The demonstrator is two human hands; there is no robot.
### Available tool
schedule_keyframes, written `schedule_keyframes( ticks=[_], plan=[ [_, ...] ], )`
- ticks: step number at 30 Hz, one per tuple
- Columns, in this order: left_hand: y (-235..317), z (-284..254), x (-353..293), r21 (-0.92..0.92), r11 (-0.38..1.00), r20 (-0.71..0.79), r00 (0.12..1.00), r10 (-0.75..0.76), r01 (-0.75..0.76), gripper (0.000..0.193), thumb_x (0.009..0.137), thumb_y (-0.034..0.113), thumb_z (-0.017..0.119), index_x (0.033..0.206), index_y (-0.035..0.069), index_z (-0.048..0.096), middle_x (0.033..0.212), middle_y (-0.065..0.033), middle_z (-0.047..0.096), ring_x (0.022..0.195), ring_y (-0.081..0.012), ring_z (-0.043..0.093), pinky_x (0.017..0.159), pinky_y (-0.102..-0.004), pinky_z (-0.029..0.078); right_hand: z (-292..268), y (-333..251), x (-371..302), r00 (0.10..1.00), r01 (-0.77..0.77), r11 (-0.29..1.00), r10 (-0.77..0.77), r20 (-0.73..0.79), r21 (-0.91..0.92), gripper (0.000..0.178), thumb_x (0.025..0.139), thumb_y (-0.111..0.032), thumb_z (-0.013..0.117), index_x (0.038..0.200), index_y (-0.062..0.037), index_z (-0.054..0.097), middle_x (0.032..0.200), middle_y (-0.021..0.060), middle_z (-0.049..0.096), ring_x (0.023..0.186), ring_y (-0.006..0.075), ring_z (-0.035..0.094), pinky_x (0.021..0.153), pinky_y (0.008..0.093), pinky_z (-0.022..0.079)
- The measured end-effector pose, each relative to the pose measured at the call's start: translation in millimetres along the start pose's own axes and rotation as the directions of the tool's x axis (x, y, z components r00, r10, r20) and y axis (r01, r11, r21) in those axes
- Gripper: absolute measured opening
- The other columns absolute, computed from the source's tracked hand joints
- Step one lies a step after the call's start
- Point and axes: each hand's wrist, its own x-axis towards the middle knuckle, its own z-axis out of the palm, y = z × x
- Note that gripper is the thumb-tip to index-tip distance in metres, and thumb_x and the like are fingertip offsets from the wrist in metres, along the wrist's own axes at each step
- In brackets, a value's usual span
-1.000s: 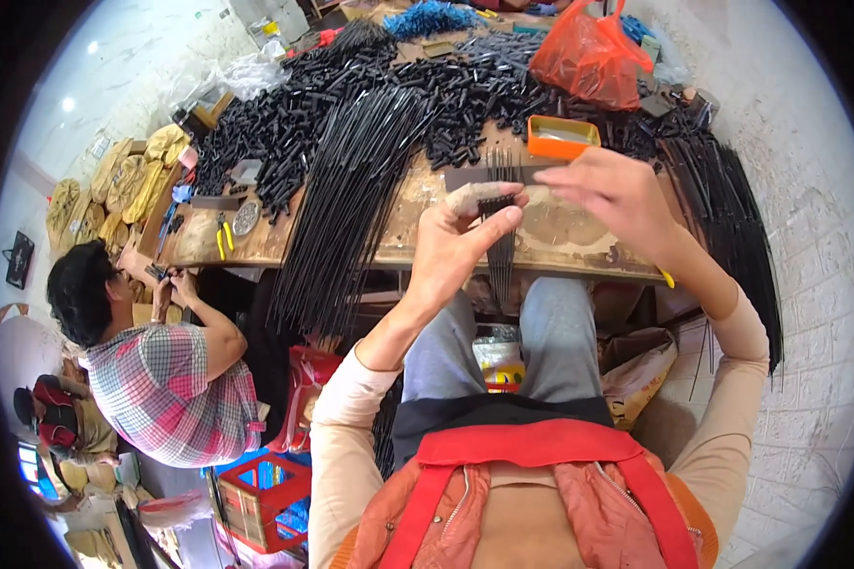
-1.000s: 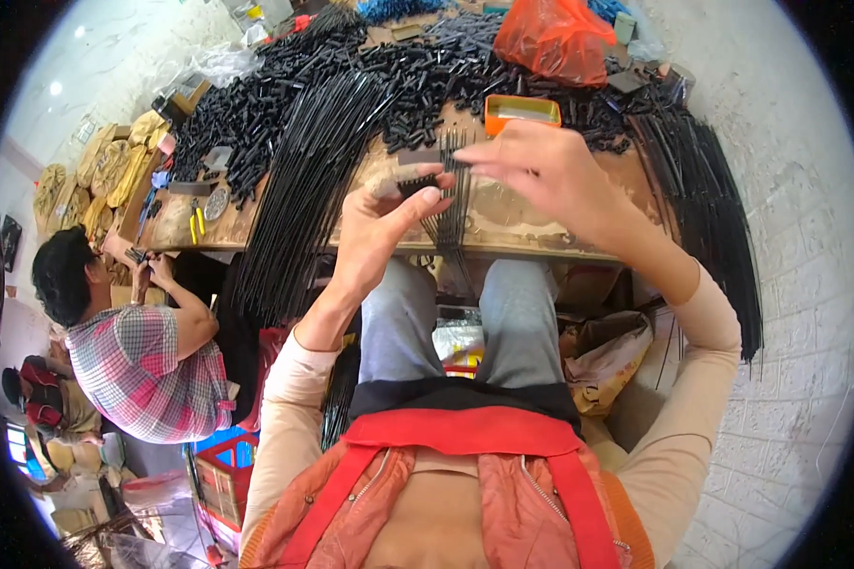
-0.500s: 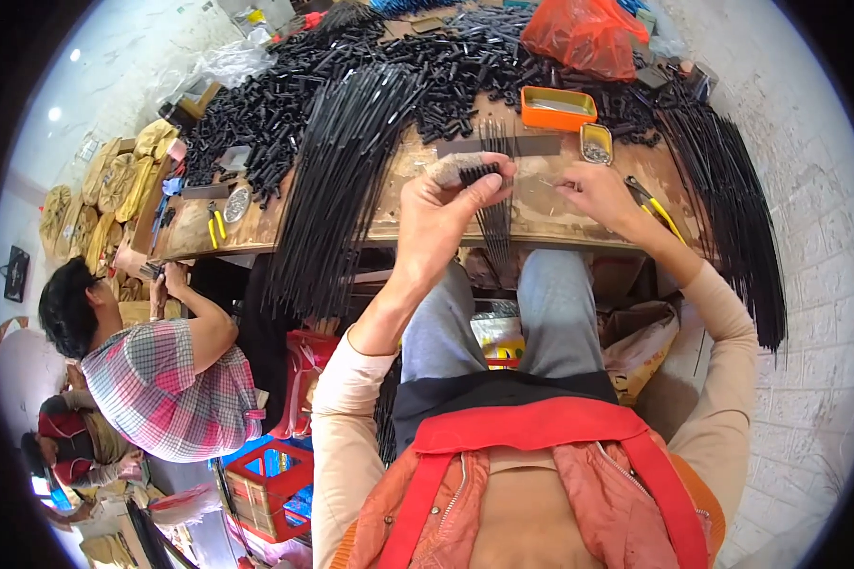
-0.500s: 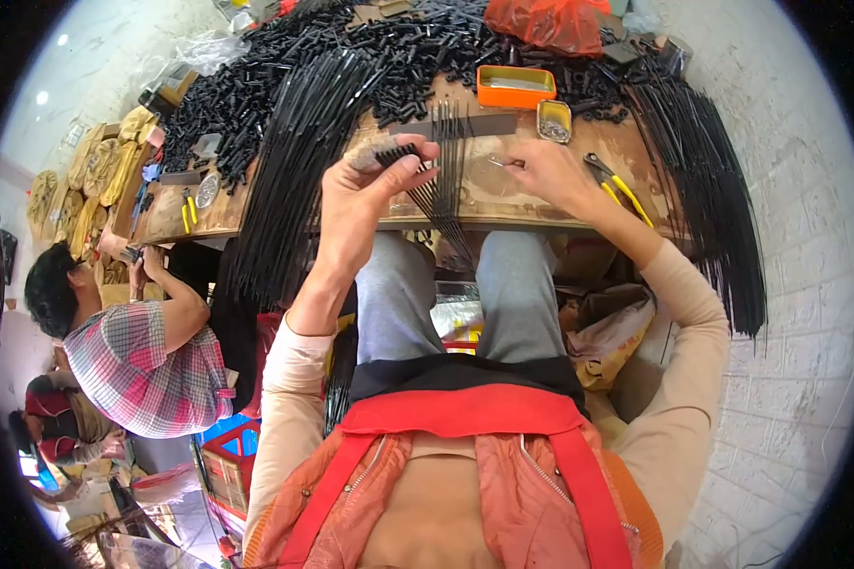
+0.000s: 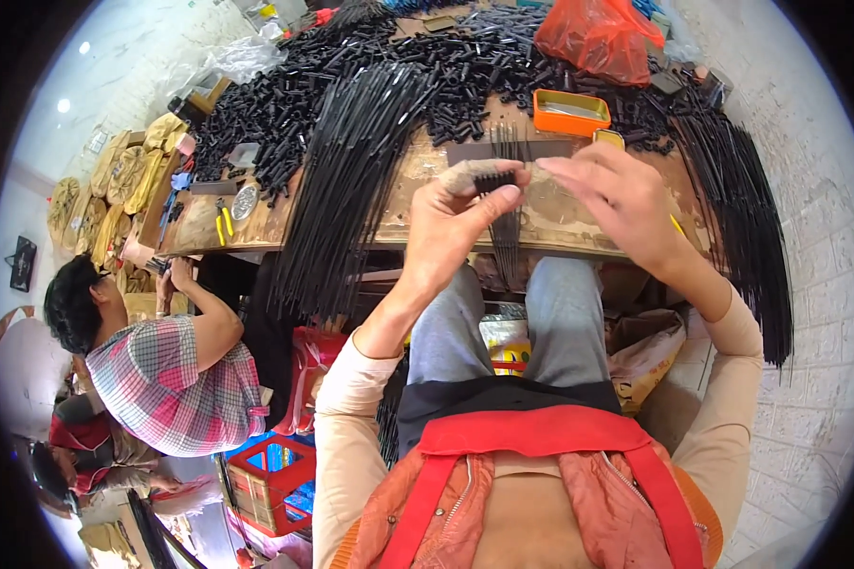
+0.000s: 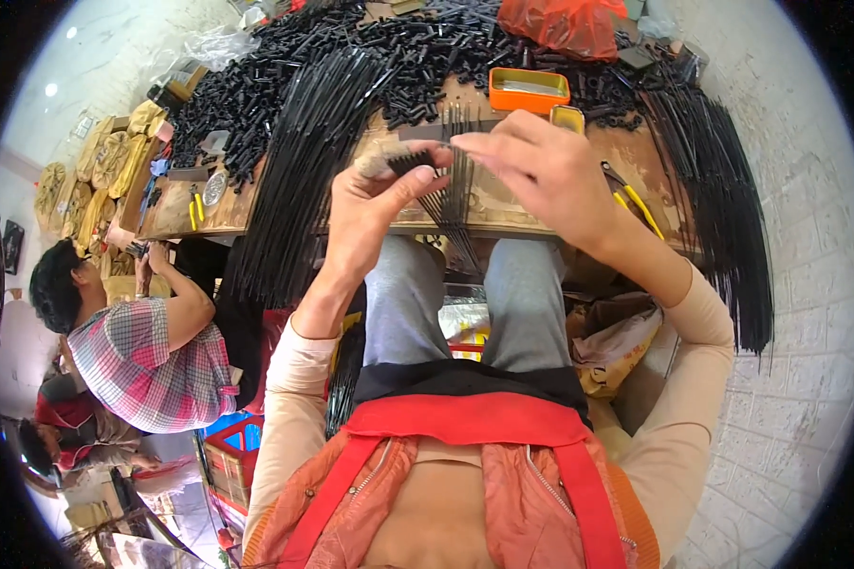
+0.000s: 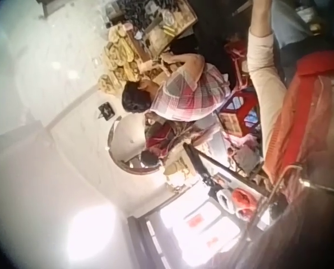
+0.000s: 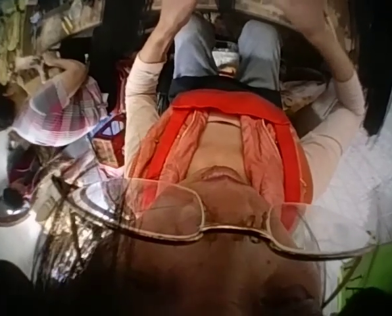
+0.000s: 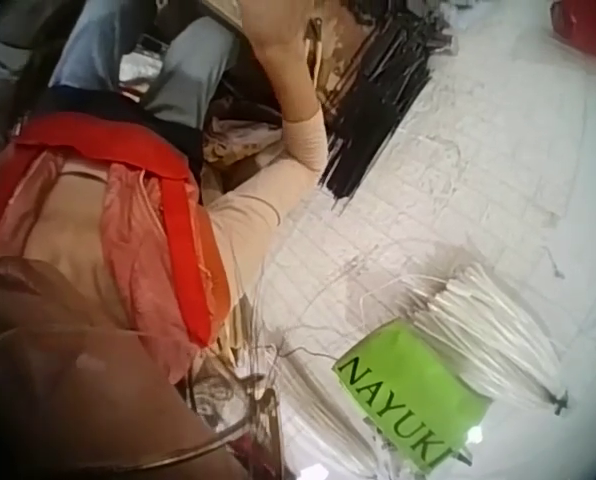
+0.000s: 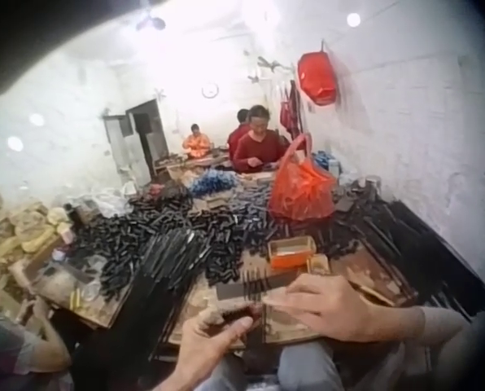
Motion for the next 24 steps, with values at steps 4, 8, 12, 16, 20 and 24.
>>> schedule_keyframes(
  ticks=[4, 8, 12, 16, 20, 24],
  plan=[
    [0, -2, 2, -0.014, 1.000, -0.026, 0.999, -0.018, 0.018, 0.021, 0.089, 0.000, 0.062, 0.111, -0.003, 0.065, 0.104, -0.0118, 0.068, 0.097, -0.0185, 0.066, 0.087, -0.0337, 0.057, 5, -16, 6, 0.995, 0.104, 0.979, -0.104, 0.007, -0.175, 0.043, 0.078, 0.004, 0.065, 0.118, -0.0107, 0.067, 0.086, 0.0105, 0.059, 0.073, 0.0251, 0.061, 0.064, 0.0339, 0.049],
    [-2, -4, 2, -0.070, 0.998, -0.048, 0.999, -0.003, 0.000, 0.020, 0.089, 0.000, 0.062, 0.109, -0.002, 0.066, 0.103, -0.0119, 0.069, 0.096, -0.0189, 0.066, 0.086, -0.0337, 0.058, 10, -17, 5, 0.996, 0.084, 0.981, -0.078, 0.042, -0.175, 0.049, 0.075, 0.007, 0.063, 0.120, -0.0105, 0.066, 0.087, 0.0106, 0.058, 0.075, 0.0256, 0.060, 0.063, 0.0346, 0.049],
    [-2, -6, 2, -0.091, 0.996, -0.042, 0.999, -0.014, 0.011, 0.019, 0.089, 0.000, 0.062, 0.108, -0.003, 0.066, 0.103, -0.0117, 0.069, 0.095, -0.0187, 0.067, 0.086, -0.0340, 0.058, 11, -16, 4, 0.995, 0.084, 0.980, -0.074, 0.062, -0.180, 0.054, 0.072, 0.009, 0.062, 0.122, -0.0108, 0.065, 0.087, 0.0106, 0.057, 0.076, 0.0259, 0.060, 0.063, 0.0349, 0.050],
    [-2, -7, 3, -0.100, 0.995, -0.047, 0.999, -0.026, 0.021, 0.018, 0.090, 0.000, 0.062, 0.107, -0.003, 0.066, 0.101, -0.0109, 0.069, 0.094, -0.0169, 0.066, 0.085, -0.0316, 0.058, 10, -18, 5, 0.988, 0.151, 0.962, -0.137, 0.075, -0.227, 0.054, 0.072, 0.009, 0.061, 0.122, -0.0095, 0.064, 0.088, 0.0106, 0.056, 0.075, 0.0258, 0.060, 0.063, 0.0349, 0.050],
    [-2, -8, 4, -0.113, 0.993, -0.031, 0.999, -0.035, 0.031, 0.018, 0.090, -0.001, 0.062, 0.107, -0.003, 0.066, 0.100, -0.0105, 0.069, 0.094, -0.0161, 0.066, 0.084, -0.0297, 0.057, 8, -19, 8, 0.967, 0.256, 0.906, -0.238, 0.094, -0.337, 0.052, 0.069, 0.006, 0.061, 0.120, -0.0050, 0.064, 0.088, 0.0102, 0.056, 0.076, 0.0252, 0.059, 0.061, 0.0344, 0.050],
    [-2, -10, 5, -0.142, 0.989, -0.005, 0.999, -0.042, 0.041, 0.018, 0.090, -0.002, 0.062, 0.107, -0.002, 0.066, 0.100, -0.0109, 0.069, 0.093, -0.0169, 0.067, 0.084, -0.0299, 0.057, 8, -17, 13, 0.949, 0.314, 0.858, -0.296, 0.108, -0.406, 0.052, 0.066, 0.001, 0.062, 0.117, -0.0021, 0.064, 0.088, 0.0091, 0.055, 0.076, 0.0241, 0.058, 0.060, 0.0340, 0.050]
  ],
)
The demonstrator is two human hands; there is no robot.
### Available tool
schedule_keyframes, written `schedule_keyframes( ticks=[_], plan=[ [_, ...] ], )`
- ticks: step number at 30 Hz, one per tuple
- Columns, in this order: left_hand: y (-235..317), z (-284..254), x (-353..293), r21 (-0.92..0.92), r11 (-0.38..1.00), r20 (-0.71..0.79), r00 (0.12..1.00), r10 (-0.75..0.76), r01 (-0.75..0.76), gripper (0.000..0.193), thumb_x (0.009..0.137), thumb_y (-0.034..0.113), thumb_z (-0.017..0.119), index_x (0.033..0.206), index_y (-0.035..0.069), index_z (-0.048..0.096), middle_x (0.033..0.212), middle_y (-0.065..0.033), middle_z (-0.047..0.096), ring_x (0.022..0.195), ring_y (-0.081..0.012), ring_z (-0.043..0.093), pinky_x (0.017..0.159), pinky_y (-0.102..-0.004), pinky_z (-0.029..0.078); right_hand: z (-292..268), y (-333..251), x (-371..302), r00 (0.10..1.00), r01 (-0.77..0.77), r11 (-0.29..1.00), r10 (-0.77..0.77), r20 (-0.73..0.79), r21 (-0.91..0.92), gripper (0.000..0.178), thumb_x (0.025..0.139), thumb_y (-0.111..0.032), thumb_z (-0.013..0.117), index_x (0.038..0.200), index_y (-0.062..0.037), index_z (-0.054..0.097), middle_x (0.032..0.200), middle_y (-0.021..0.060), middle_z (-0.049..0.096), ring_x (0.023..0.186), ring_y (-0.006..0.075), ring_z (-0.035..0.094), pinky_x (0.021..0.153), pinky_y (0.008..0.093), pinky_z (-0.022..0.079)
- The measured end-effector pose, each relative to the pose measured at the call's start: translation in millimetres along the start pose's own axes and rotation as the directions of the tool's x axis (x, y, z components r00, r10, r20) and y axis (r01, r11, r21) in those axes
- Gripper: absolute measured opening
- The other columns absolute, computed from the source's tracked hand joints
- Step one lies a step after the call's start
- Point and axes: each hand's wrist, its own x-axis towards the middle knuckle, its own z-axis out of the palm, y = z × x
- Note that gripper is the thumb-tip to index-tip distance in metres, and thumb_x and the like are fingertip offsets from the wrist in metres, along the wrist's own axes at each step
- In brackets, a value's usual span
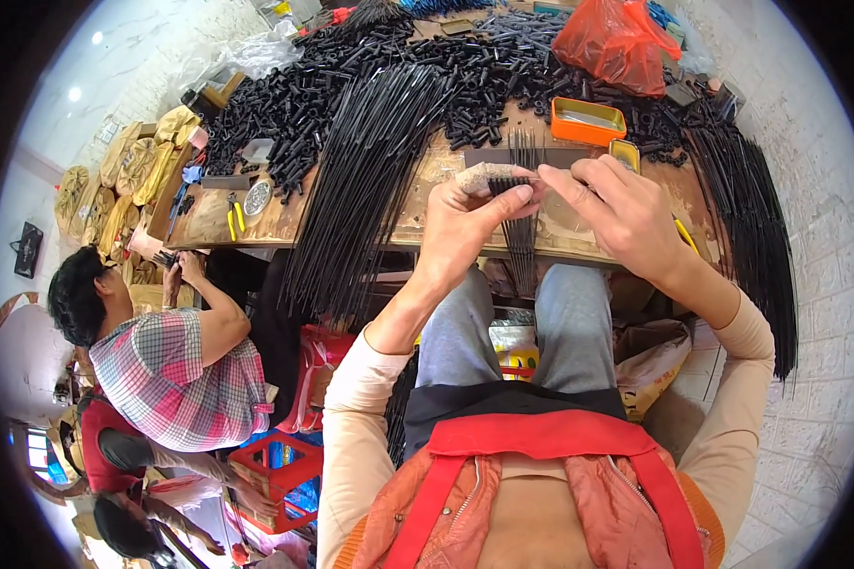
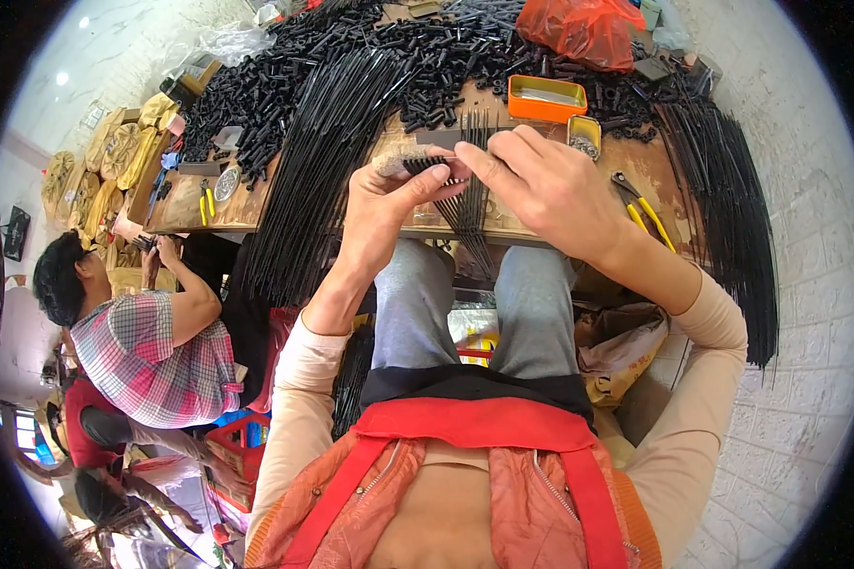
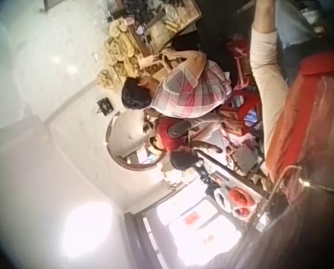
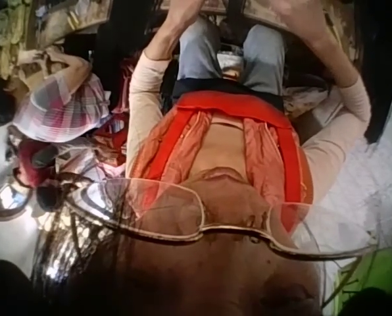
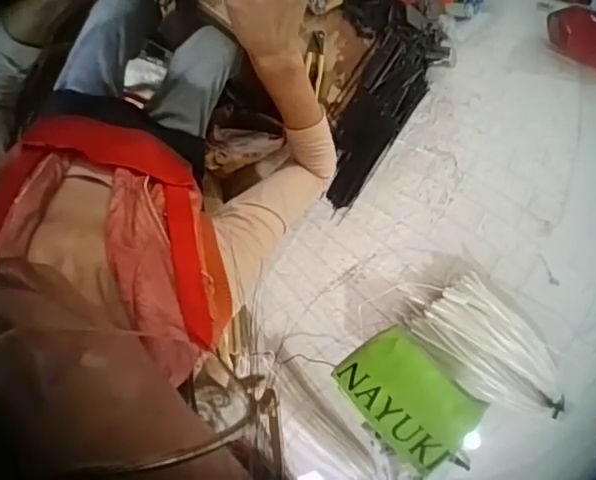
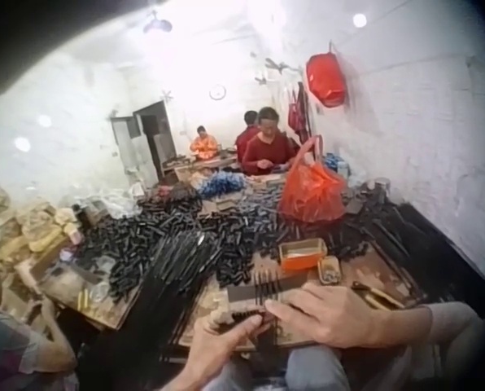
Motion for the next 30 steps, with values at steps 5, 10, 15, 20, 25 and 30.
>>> schedule_keyframes(
  ticks=[5, 10, 15, 20, 25, 30],
  plan=[
    [0, -1, -1, -0.009, 1.000, -0.001, 1.000, -0.006, 0.006, 0.020, 0.089, -0.003, 0.063, 0.108, -0.002, 0.066, 0.101, -0.0109, 0.069, 0.093, -0.0169, 0.067, 0.084, -0.0304, 0.058, 1, 1, 2, 0.999, 0.046, 0.998, -0.045, -0.028, 0.043, 0.050, 0.065, -0.001, 0.064, 0.115, 0.0002, 0.064, 0.086, 0.0094, 0.056, 0.074, 0.0235, 0.058, 0.059, 0.0331, 0.050],
    [-1, -1, -2, 0.034, 0.999, 0.007, 1.000, -0.027, 0.027, 0.022, 0.088, -0.003, 0.063, 0.109, -0.003, 0.066, 0.101, -0.0116, 0.069, 0.092, -0.0165, 0.067, 0.083, -0.0300, 0.058, -3, 0, 5, 0.977, 0.189, 0.976, -0.198, -0.078, -0.107, 0.046, 0.066, -0.003, 0.066, 0.111, 0.0033, 0.063, 0.089, 0.0108, 0.059, 0.073, 0.0236, 0.059, 0.060, 0.0322, 0.050],
    [-4, 0, -2, 0.022, 0.999, 0.015, 0.999, -0.040, 0.040, 0.021, 0.087, -0.003, 0.064, 0.108, -0.003, 0.067, 0.100, -0.0119, 0.070, 0.090, -0.0162, 0.068, 0.082, -0.0290, 0.058, -1, 4, 12, 0.984, 0.174, 0.981, -0.170, -0.047, 0.091, 0.043, 0.068, -0.004, 0.068, 0.110, 0.0043, 0.063, 0.091, 0.0115, 0.061, 0.075, 0.0245, 0.060, 0.062, 0.0317, 0.051],
    [-2, -2, 0, -0.009, 1.000, 0.003, 1.000, -0.028, 0.028, 0.021, 0.087, -0.003, 0.064, 0.108, -0.003, 0.066, 0.099, -0.0128, 0.070, 0.091, -0.0188, 0.068, 0.082, -0.0291, 0.058, -14, 7, -3, 0.999, 0.040, 0.999, -0.040, -0.021, 0.017, 0.042, 0.068, 0.000, 0.067, 0.110, 0.0023, 0.064, 0.093, 0.0120, 0.060, 0.078, 0.0258, 0.061, 0.066, 0.0330, 0.052],
    [2, -1, 1, 0.051, 0.997, 0.025, 0.998, -0.062, 0.060, 0.021, 0.089, -0.002, 0.062, 0.110, -0.005, 0.066, 0.102, -0.0163, 0.069, 0.096, -0.0251, 0.068, 0.087, -0.0352, 0.058, -20, 13, -13, 0.999, -0.037, 0.999, 0.037, 0.037, 0.016, 0.042, 0.067, 0.005, 0.065, 0.109, -0.0008, 0.066, 0.095, 0.0116, 0.059, 0.082, 0.0261, 0.061, 0.069, 0.0336, 0.052],
    [4, 0, 2, 0.067, 0.996, 0.040, 0.998, -0.058, 0.055, 0.022, 0.089, -0.001, 0.062, 0.110, -0.005, 0.065, 0.102, -0.0165, 0.069, 0.097, -0.0251, 0.068, 0.087, -0.0349, 0.058, -14, 12, -5, 0.994, -0.100, 0.985, 0.094, 0.051, 0.139, 0.042, 0.067, 0.006, 0.066, 0.108, -0.0017, 0.067, 0.088, 0.0105, 0.056, 0.079, 0.0250, 0.060, 0.065, 0.0325, 0.050]
  ],
)
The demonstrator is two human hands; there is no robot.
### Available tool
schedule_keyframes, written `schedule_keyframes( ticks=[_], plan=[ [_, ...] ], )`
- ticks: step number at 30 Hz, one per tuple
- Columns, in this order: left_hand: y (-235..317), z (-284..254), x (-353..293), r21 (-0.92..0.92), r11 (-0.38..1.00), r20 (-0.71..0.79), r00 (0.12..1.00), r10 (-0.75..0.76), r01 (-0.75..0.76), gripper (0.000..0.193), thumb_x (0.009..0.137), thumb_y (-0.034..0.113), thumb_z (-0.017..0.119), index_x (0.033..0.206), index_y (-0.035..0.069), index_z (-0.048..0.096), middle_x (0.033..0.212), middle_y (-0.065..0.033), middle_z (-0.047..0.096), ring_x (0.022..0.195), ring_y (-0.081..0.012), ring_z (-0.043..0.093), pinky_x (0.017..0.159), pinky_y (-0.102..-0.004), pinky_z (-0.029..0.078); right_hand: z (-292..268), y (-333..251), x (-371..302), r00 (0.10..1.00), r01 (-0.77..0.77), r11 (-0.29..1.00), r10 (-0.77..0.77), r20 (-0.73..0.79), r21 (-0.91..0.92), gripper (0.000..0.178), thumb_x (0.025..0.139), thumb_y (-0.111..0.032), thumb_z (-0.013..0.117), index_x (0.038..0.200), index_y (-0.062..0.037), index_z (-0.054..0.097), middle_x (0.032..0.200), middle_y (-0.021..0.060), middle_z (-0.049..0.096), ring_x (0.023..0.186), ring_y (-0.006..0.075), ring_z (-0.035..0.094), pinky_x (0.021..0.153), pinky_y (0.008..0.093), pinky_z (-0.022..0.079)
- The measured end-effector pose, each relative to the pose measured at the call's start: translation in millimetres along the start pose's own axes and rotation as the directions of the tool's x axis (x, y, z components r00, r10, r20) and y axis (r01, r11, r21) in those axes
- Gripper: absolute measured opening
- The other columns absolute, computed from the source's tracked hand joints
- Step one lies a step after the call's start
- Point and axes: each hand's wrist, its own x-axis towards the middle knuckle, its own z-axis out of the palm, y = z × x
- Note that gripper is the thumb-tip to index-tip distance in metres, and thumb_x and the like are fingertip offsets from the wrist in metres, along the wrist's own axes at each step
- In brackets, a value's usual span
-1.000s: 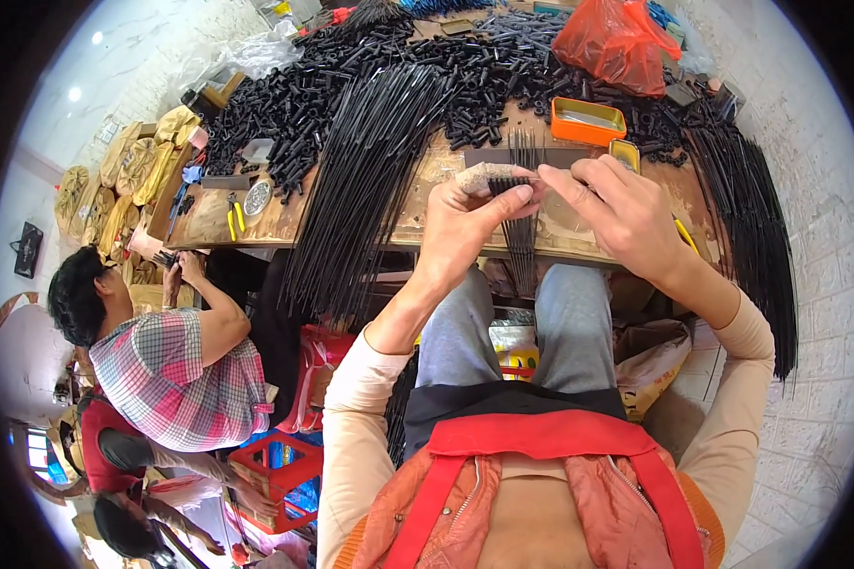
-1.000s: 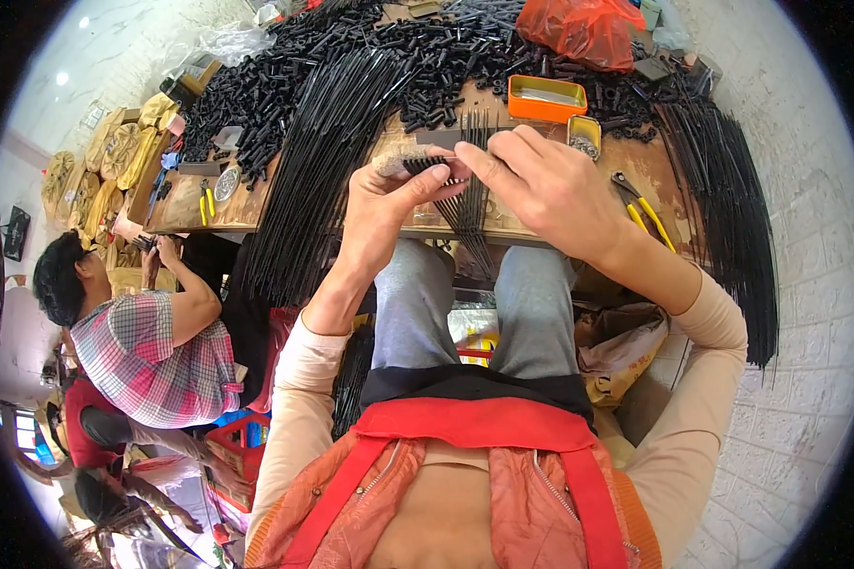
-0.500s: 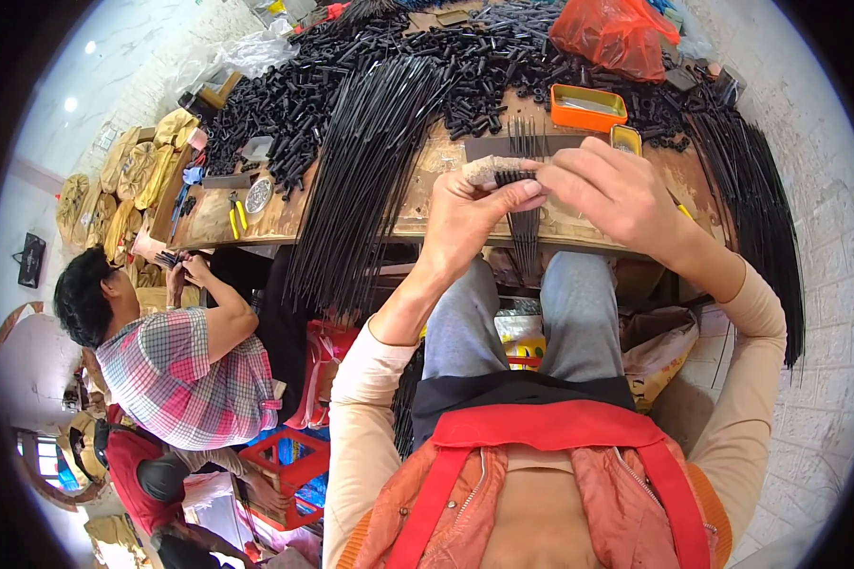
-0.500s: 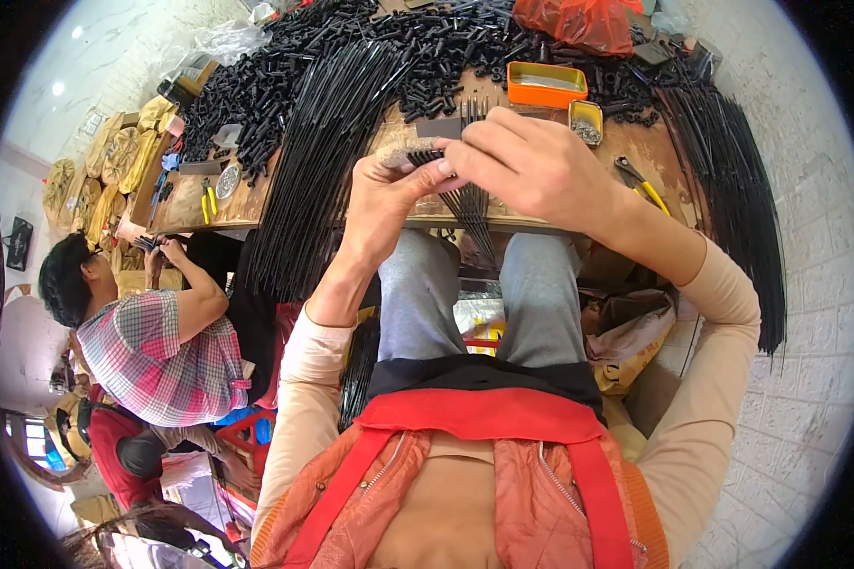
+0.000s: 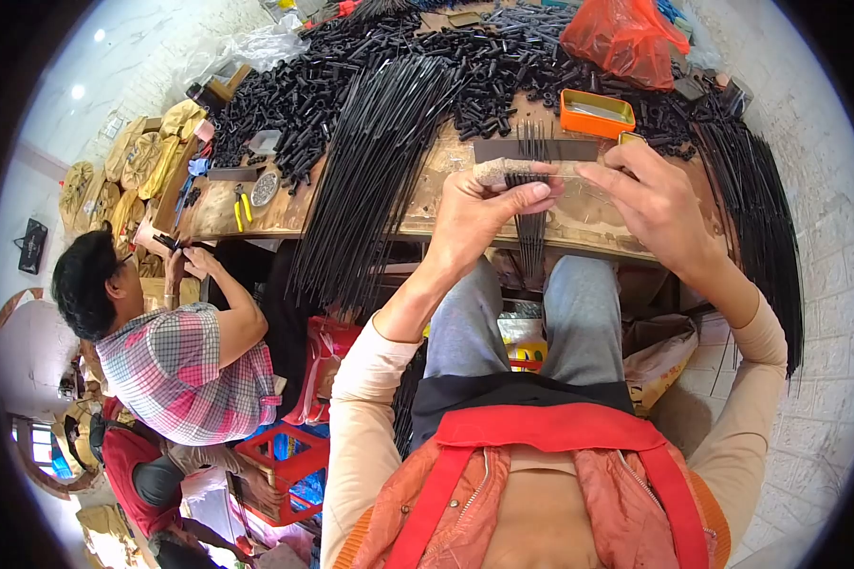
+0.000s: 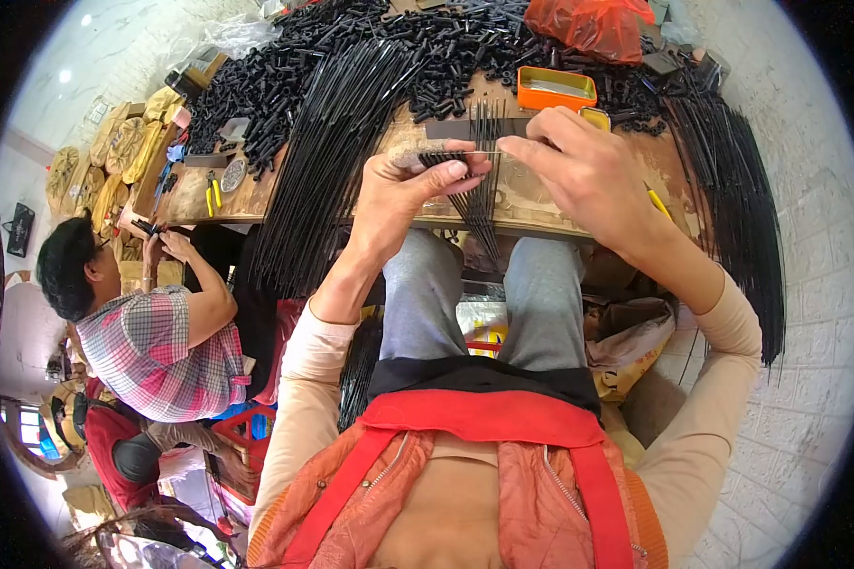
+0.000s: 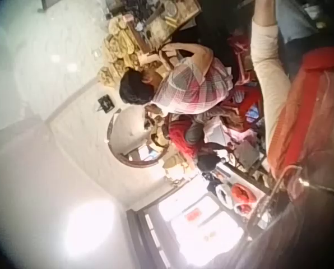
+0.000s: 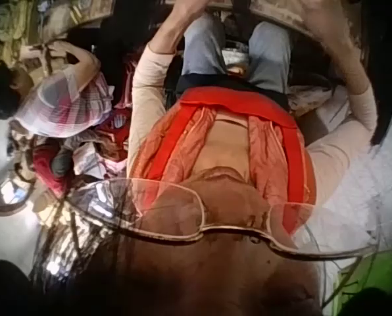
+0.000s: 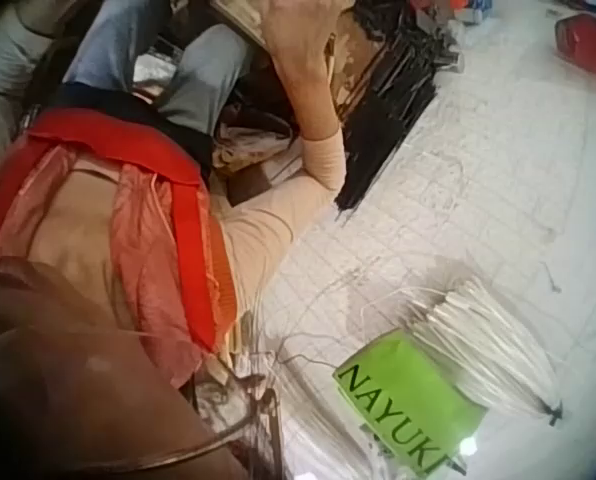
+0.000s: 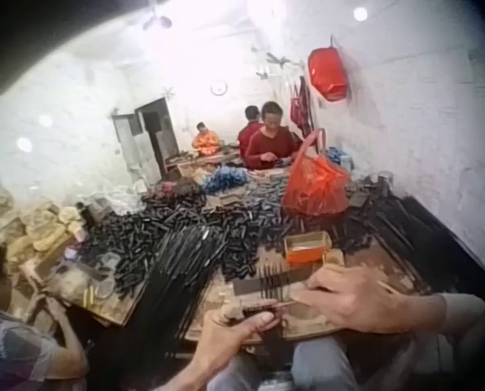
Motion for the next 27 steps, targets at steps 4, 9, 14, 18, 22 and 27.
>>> schedule_keyframes(
  ticks=[4, 9, 14, 18, 22, 27],
  plan=[
    [1, -3, 1, -0.009, 1.000, -0.006, 1.000, 0.002, -0.002, 0.022, 0.089, -0.001, 0.062, 0.110, -0.005, 0.065, 0.101, -0.0162, 0.069, 0.097, -0.0254, 0.068, 0.087, -0.0356, 0.058, -2, 1, 6, 0.999, 0.052, 0.999, -0.052, -0.011, -0.015, 0.039, 0.068, 0.006, 0.067, 0.106, -0.0021, 0.067, 0.086, 0.0100, 0.055, 0.077, 0.0245, 0.059, 0.064, 0.0324, 0.049],
    [0, -3, 2, -0.028, 1.000, -0.011, 1.000, -0.004, 0.003, 0.021, 0.089, -0.001, 0.062, 0.110, -0.005, 0.065, 0.101, -0.0160, 0.069, 0.097, -0.0253, 0.068, 0.088, -0.0367, 0.058, 0, 7, 14, 1.000, 0.008, 0.989, -0.010, 0.013, 0.151, 0.025, 0.076, 0.000, 0.070, 0.101, -0.0010, 0.066, 0.086, 0.0104, 0.057, 0.076, 0.0252, 0.060, 0.064, 0.0334, 0.049],
    [-4, -6, 4, 0.016, 1.000, 0.002, 1.000, -0.001, 0.001, 0.023, 0.088, 0.001, 0.065, 0.110, -0.004, 0.065, 0.100, -0.0134, 0.070, 0.094, -0.0219, 0.068, 0.079, -0.0329, 0.059, 10, 3, 26, 0.999, 0.045, 0.974, -0.050, 0.018, 0.223, 0.025, 0.079, -0.003, 0.070, 0.104, -0.0019, 0.065, 0.088, 0.0108, 0.059, 0.078, 0.0253, 0.061, 0.066, 0.0340, 0.050],
    [-22, -21, 2, 0.183, 0.983, 0.036, 0.999, -0.036, 0.029, 0.035, 0.082, 0.010, 0.073, 0.115, 0.001, 0.065, 0.097, -0.0118, 0.072, 0.087, -0.0232, 0.070, 0.076, -0.0324, 0.057, 11, 21, 16, 0.999, -0.046, 0.975, 0.048, -0.004, 0.219, 0.028, 0.082, -0.002, 0.067, 0.110, -0.0044, 0.064, 0.092, 0.0106, 0.061, 0.081, 0.0276, 0.062, 0.070, 0.0340, 0.051],
    [-70, -34, 0, 0.961, 0.219, 0.188, 0.979, -0.079, -0.167, 0.083, 0.063, 0.028, 0.084, 0.137, 0.015, 0.049, 0.130, -0.0160, 0.056, 0.113, -0.0359, 0.058, 0.094, -0.0395, 0.048, 25, 70, -30, 0.842, -0.524, 0.849, 0.504, 0.192, 0.071, 0.016, 0.090, -0.012, 0.059, 0.103, -0.0049, 0.065, 0.101, 0.0133, 0.063, 0.087, 0.0302, 0.064, 0.077, 0.0373, 0.051],
    [-118, -46, 11, 0.863, 0.181, 0.452, 0.881, 0.139, -0.471, 0.083, 0.064, 0.031, 0.083, 0.138, 0.017, 0.048, 0.148, -0.0159, 0.037, 0.136, -0.0346, 0.036, 0.109, -0.0424, 0.034, 97, 84, -112, 0.767, -0.440, 0.866, 0.501, 0.400, -0.238, 0.022, 0.084, -0.012, 0.060, 0.105, -0.0039, 0.059, 0.095, 0.0153, 0.061, 0.092, 0.0308, 0.062, 0.075, 0.0391, 0.051]
  ],
)
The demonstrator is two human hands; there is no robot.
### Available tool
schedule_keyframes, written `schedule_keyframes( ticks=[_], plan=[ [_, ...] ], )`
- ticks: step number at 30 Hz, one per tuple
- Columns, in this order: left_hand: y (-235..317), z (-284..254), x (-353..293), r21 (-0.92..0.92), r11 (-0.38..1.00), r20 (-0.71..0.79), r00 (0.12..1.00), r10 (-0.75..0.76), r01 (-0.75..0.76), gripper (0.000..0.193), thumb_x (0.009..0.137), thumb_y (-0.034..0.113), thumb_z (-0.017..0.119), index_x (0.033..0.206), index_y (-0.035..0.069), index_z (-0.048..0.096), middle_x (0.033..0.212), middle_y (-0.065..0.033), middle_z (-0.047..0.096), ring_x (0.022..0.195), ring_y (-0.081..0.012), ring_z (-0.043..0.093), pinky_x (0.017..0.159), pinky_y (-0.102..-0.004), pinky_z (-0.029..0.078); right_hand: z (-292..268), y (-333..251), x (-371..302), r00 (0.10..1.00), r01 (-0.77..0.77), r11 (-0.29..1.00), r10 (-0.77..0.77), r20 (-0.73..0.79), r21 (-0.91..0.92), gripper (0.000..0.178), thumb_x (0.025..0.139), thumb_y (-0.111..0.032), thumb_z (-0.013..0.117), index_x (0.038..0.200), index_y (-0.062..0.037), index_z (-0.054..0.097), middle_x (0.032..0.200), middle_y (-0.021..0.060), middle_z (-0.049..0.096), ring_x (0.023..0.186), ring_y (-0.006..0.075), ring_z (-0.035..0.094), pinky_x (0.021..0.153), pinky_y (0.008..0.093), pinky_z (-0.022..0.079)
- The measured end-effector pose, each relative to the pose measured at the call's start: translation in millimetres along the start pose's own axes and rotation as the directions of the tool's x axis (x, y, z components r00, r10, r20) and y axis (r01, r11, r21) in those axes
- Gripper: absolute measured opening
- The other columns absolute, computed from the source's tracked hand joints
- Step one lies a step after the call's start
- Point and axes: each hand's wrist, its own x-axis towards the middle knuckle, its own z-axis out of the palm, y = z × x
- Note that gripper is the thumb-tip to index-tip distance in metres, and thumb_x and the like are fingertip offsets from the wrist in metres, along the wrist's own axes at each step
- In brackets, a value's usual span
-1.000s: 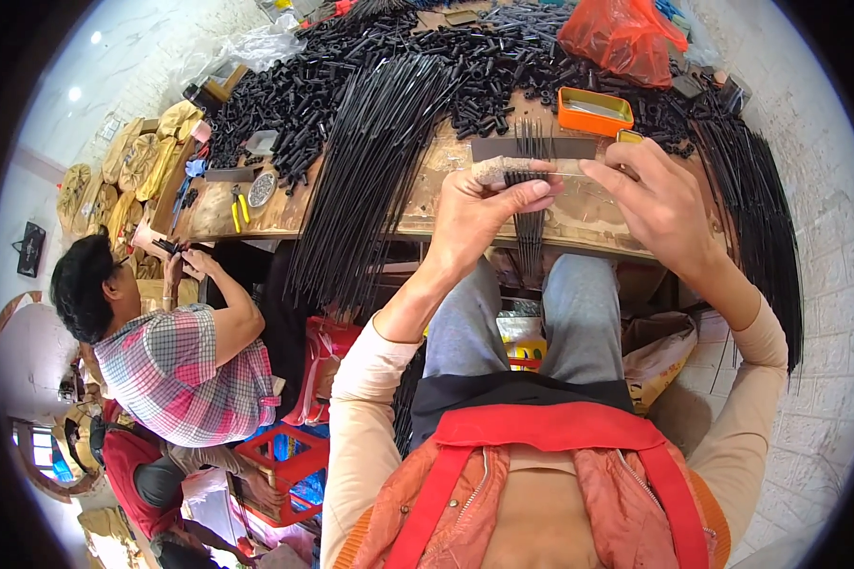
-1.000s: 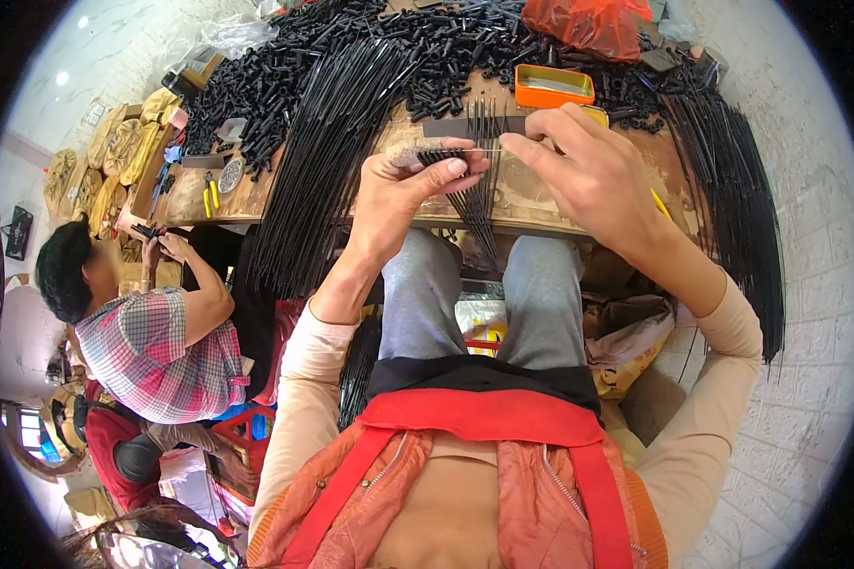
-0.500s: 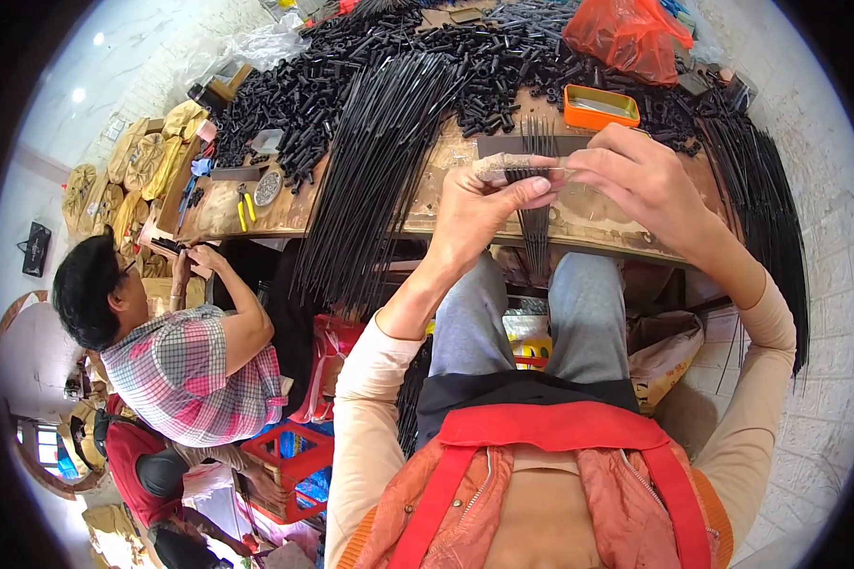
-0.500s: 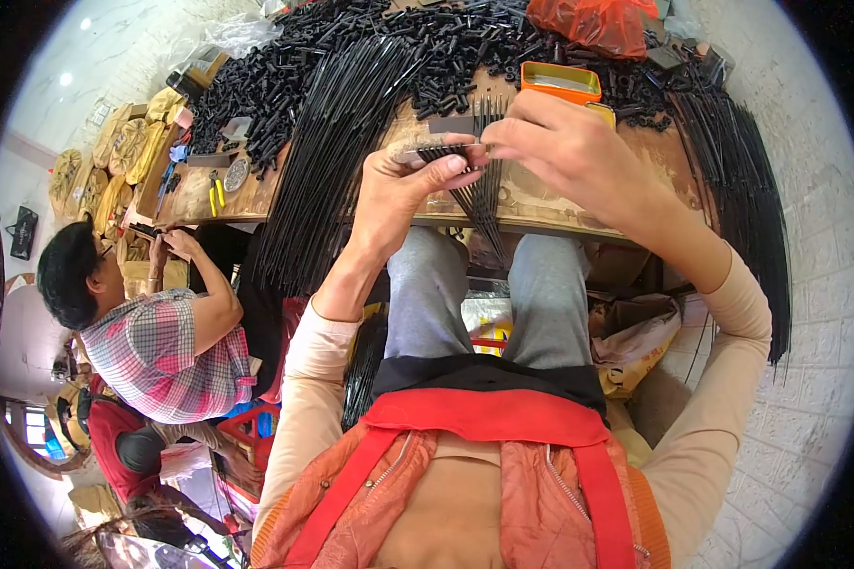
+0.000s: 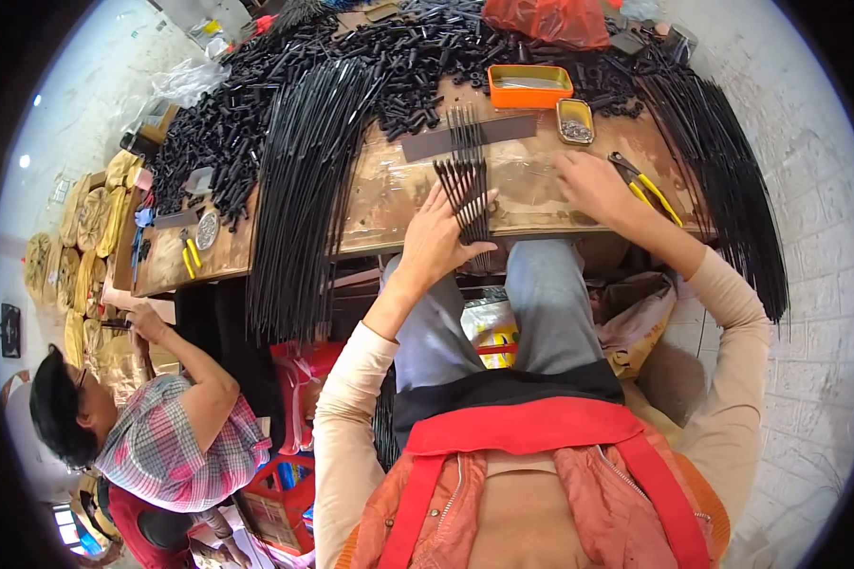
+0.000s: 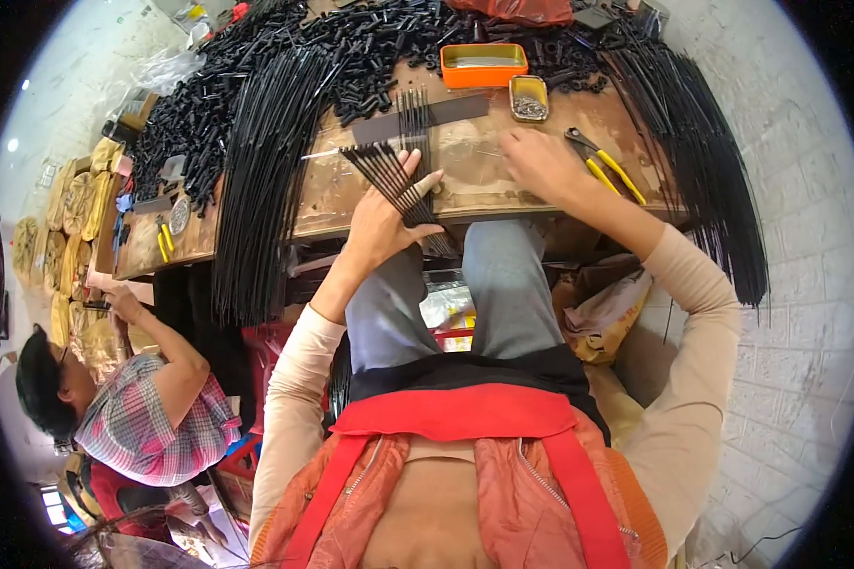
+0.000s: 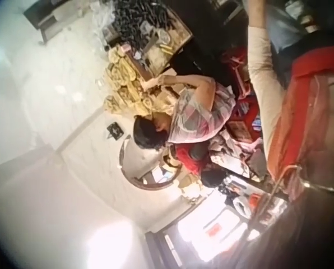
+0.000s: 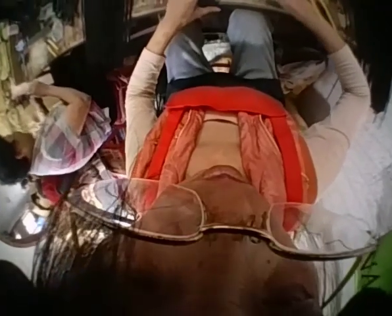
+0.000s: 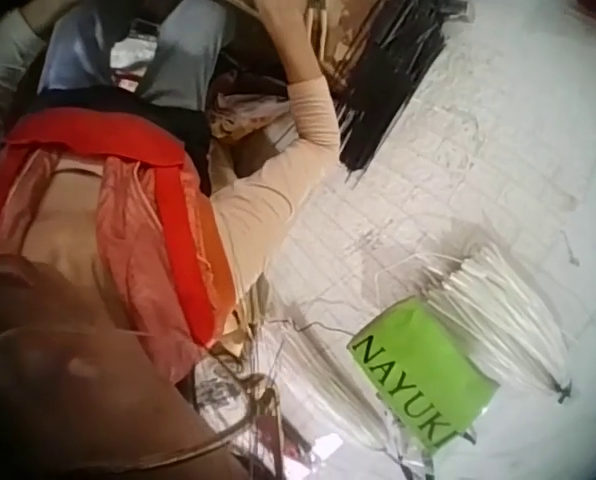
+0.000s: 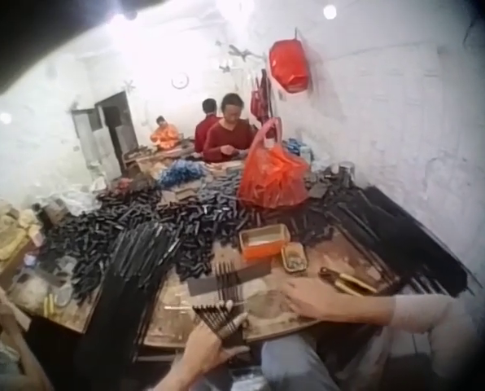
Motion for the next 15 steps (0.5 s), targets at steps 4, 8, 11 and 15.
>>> schedule_keyframes(
  ticks=[4, 8, 11, 15],
  plan=[
    [-8, 5, 1, -0.012, 1.000, -0.003, 1.000, 0.025, -0.025, 0.079, 0.064, 0.031, 0.083, 0.135, 0.018, 0.051, 0.148, -0.0175, 0.037, 0.136, -0.0366, 0.036, 0.109, -0.0456, 0.033, 33, -4, 1, 0.999, 0.040, 0.914, -0.044, 0.001, -0.404, 0.027, 0.073, -0.008, 0.060, 0.099, -0.0008, 0.056, 0.095, 0.0130, 0.060, 0.092, 0.0302, 0.061, 0.074, 0.0402, 0.051],
    [-8, 0, 8, 0.042, 0.999, 0.052, 0.999, 0.000, -0.002, 0.088, 0.061, 0.034, 0.085, 0.138, 0.018, 0.047, 0.151, -0.0177, 0.030, 0.139, -0.0362, 0.030, 0.112, -0.0488, 0.027, 16, -8, 16, 0.982, 0.128, 0.887, -0.049, 0.183, -0.445, 0.026, 0.073, -0.008, 0.060, 0.097, -0.0013, 0.056, 0.091, 0.0128, 0.058, 0.091, 0.0291, 0.060, 0.073, 0.0391, 0.050],
    [-8, -4, 15, 0.038, 0.999, 0.135, 0.991, -0.012, 0.007, 0.096, 0.057, 0.037, 0.086, 0.141, 0.018, 0.043, 0.153, -0.0175, 0.027, 0.142, -0.0342, 0.026, 0.115, -0.0504, 0.022, -3, -2, 31, 0.981, 0.057, 0.971, -0.011, 0.193, -0.234, 0.019, 0.075, -0.010, 0.062, 0.093, -0.0028, 0.060, 0.090, 0.0115, 0.061, 0.088, 0.0267, 0.062, 0.068, 0.0381, 0.051],
    [-7, -9, 20, 0.059, 0.998, 0.166, 0.985, -0.042, 0.032, 0.094, 0.060, 0.036, 0.084, 0.143, 0.021, 0.043, 0.154, -0.0159, 0.026, 0.143, -0.0333, 0.024, 0.115, -0.0504, 0.022, -6, 7, 71, 0.972, 0.146, 0.984, -0.163, -0.172, -0.104, 0.021, 0.071, -0.007, 0.062, 0.090, -0.0037, 0.055, 0.083, 0.0114, 0.056, 0.085, 0.0300, 0.059, 0.069, 0.0405, 0.050]
  ],
)
